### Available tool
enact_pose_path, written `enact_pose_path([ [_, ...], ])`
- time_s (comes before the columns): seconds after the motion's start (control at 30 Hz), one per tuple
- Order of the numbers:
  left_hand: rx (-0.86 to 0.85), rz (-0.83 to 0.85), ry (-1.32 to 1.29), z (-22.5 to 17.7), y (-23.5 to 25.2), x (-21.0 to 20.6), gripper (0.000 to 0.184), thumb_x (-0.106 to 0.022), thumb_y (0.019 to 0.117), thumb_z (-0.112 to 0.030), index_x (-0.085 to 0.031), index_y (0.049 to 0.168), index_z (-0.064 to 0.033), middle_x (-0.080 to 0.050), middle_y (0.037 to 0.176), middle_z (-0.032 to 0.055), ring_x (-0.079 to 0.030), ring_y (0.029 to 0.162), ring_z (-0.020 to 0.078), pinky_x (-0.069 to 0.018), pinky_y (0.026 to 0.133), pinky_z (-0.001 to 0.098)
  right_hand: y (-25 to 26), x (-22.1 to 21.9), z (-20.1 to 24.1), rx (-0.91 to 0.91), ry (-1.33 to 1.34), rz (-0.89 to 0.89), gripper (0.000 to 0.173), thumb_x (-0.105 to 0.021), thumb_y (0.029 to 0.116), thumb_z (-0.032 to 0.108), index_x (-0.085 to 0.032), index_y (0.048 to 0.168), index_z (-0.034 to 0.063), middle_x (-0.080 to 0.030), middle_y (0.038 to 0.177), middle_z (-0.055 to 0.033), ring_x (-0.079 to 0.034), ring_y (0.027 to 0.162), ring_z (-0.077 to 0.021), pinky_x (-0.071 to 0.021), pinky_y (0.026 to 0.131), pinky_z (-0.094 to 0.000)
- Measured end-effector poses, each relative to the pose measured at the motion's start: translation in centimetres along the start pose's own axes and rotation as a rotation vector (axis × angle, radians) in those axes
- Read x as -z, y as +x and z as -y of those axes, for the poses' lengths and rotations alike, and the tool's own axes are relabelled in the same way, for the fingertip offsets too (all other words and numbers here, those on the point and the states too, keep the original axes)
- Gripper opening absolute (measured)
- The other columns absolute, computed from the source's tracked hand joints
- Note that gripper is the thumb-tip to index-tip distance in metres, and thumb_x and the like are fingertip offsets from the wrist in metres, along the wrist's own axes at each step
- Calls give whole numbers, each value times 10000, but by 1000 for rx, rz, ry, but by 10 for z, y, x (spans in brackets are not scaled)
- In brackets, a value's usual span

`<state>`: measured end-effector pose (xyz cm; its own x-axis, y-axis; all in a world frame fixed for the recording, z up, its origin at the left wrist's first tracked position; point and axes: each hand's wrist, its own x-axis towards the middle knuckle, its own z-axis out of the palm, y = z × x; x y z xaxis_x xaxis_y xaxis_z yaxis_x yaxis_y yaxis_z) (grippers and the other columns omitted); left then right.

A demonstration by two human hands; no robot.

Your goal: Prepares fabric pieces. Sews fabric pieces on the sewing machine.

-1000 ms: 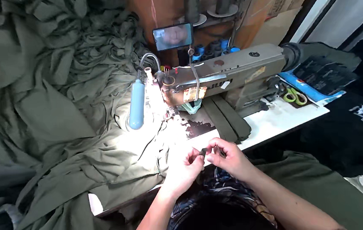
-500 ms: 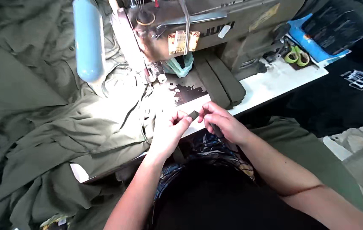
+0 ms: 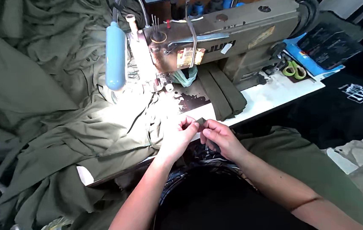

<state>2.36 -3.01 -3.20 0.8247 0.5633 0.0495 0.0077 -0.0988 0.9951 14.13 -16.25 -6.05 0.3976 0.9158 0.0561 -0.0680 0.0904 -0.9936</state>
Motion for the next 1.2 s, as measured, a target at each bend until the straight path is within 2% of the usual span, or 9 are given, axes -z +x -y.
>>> enact_pose_path([
  [0.37,113,86,207,0,-12,-23,136,-624,947,-61,-663,821,-94,-583,658,-66,-540,592,-10,-443,568,162,-25,5,-16,-5,32,-100,215,-477,1025,145,-601,851,119,-620,680,96,-487,521,57,-400,508,-113],
  [0.63,272,198,284,20,-22,-53,120,-632,961,-91,-681,853,-71,-623,737,-54,-575,683,-10,-473,654,184,-66,20,-38,-240,96,-136,281,-395,1057,155,-619,900,91,-568,648,117,-463,497,62,-370,472,-107],
  [0.73,292,156,257,27,-28,-48,128,-610,940,-92,-666,825,-96,-592,690,-83,-519,600,-24,-427,578,171,-73,30,-43,-227,-99,-139,243,-451,1045,178,-637,952,53,-556,675,104,-463,535,72,-380,508,-108],
  [0.8,280,88,219,20,-32,-37,128,-585,928,-67,-652,829,-114,-582,651,-96,-523,542,-27,-447,527,150,-70,38,-49,21,-372,-259,195,-604,956,194,-680,979,16,-640,808,26,-566,718,27,-477,661,-176],
  [0.9,171,-7,110,8,-34,-20,149,-526,939,-31,-629,873,-118,-634,669,-75,-624,571,21,-562,568,193,-51,54,-54,320,-718,-216,423,-673,906,219,-677,1242,-38,-681,1278,-185,-691,1122,-255,-588,894,-428],
  [0.93,108,-37,46,4,-34,-16,164,-503,950,-23,-622,901,-125,-650,695,-69,-651,593,40,-596,592,222,-47,56,-55,315,-800,-153,451,-661,920,224,-659,1295,-25,-631,1382,-206,-690,1154,-312,-590,877,-491],
  [1.0,3,-116,-76,-7,-32,-10,186,-478,982,-16,-622,951,-130,-685,751,-41,-695,637,85,-637,632,285,-45,50,-57,285,-825,-40,355,-655,946,185,-691,1231,-24,-640,1373,-211,-695,1149,-347,-581,903,-537],
  [1.13,-99,-220,-189,-34,-20,-5,217,-435,997,1,-617,983,-117,-723,821,-8,-729,711,117,-646,693,310,-27,17,-41,427,-470,-62,266,-632,949,139,-727,1101,-58,-717,1179,-202,-698,1085,-171,-556,938,-274],
  [1.2,-114,-222,-211,-37,-17,-9,216,-436,1015,-18,-619,990,-129,-723,840,-10,-729,730,116,-642,703,310,-17,-7,-26,395,-239,-136,298,-656,938,165,-710,1119,-66,-704,1169,-132,-624,929,0,-501,797,-143],
])
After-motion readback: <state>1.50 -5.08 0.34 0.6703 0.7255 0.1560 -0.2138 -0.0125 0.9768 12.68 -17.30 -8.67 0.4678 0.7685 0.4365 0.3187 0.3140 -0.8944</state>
